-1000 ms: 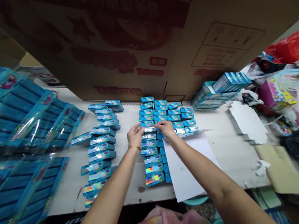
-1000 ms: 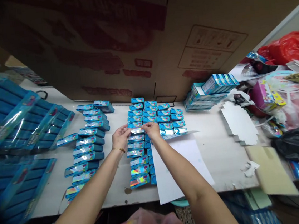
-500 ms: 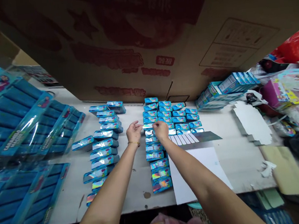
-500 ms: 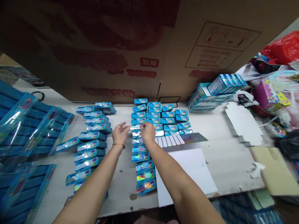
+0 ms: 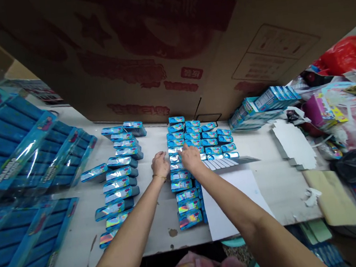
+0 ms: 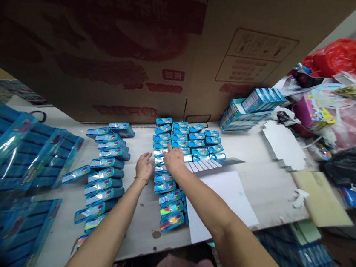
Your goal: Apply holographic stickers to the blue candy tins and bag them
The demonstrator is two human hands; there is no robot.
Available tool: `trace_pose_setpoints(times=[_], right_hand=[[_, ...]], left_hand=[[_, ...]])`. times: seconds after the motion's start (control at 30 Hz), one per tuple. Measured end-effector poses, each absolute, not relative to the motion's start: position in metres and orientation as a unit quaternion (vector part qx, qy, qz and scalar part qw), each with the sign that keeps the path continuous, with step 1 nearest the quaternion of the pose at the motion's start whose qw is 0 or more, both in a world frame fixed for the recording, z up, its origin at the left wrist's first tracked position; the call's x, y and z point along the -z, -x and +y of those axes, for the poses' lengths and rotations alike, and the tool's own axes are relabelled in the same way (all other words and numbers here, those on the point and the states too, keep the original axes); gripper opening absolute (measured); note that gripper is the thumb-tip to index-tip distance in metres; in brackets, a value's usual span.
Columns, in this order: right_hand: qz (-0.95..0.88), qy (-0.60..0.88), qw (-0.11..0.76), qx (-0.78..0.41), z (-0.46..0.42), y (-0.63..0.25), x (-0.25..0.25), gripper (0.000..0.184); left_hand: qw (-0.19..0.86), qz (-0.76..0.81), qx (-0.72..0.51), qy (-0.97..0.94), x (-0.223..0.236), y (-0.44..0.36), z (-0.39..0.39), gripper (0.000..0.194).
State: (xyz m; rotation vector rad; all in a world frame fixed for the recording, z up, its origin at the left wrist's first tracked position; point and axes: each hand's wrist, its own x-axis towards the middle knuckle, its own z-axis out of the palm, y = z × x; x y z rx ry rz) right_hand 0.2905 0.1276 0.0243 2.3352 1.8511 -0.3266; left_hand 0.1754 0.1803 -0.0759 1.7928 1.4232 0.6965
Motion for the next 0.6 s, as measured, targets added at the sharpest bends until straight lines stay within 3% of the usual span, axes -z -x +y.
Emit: trace_pose_setpoints(times=[0.17,0.23,0.3,0.37,0.5,0.6], right_hand=[[0.606,-0.794,-0.03,0.035,0.075,-0.362,-0.075,0.036],[0.616,-0.786,-0.018,0.052,0.036,-0.396,-0.074,0.038],[0.633,-0.772,0.018,0.062,-0.002,-0.419,-0.061,0.043],[0.644,-0.764,0.032,0.028,-0.031,-0.424,-0.041,0.034],[0.693,-0.716,-0.042,-0.073,-0.059,-0.401,-0.012,0.031],[0.723,-0.683,-0.09,-0.057,-0.069,-0.381,-0.012,0.031]], left_hand=[[0.323,0.494,-0.314,-0.743,0.037,-0.189,0.161,0.032],[0.345,0.446,-0.302,-0.769,0.02,-0.204,0.148,0.03],[0.366,0.406,-0.256,-0.797,0.005,-0.223,0.134,0.034],[0.369,0.368,-0.176,-0.835,-0.007,-0.243,0.121,0.036],[0.368,0.306,0.001,-0.878,-0.014,-0.274,0.101,0.041],[0.429,0.278,0.05,-0.858,-0.005,-0.282,0.097,0.031]])
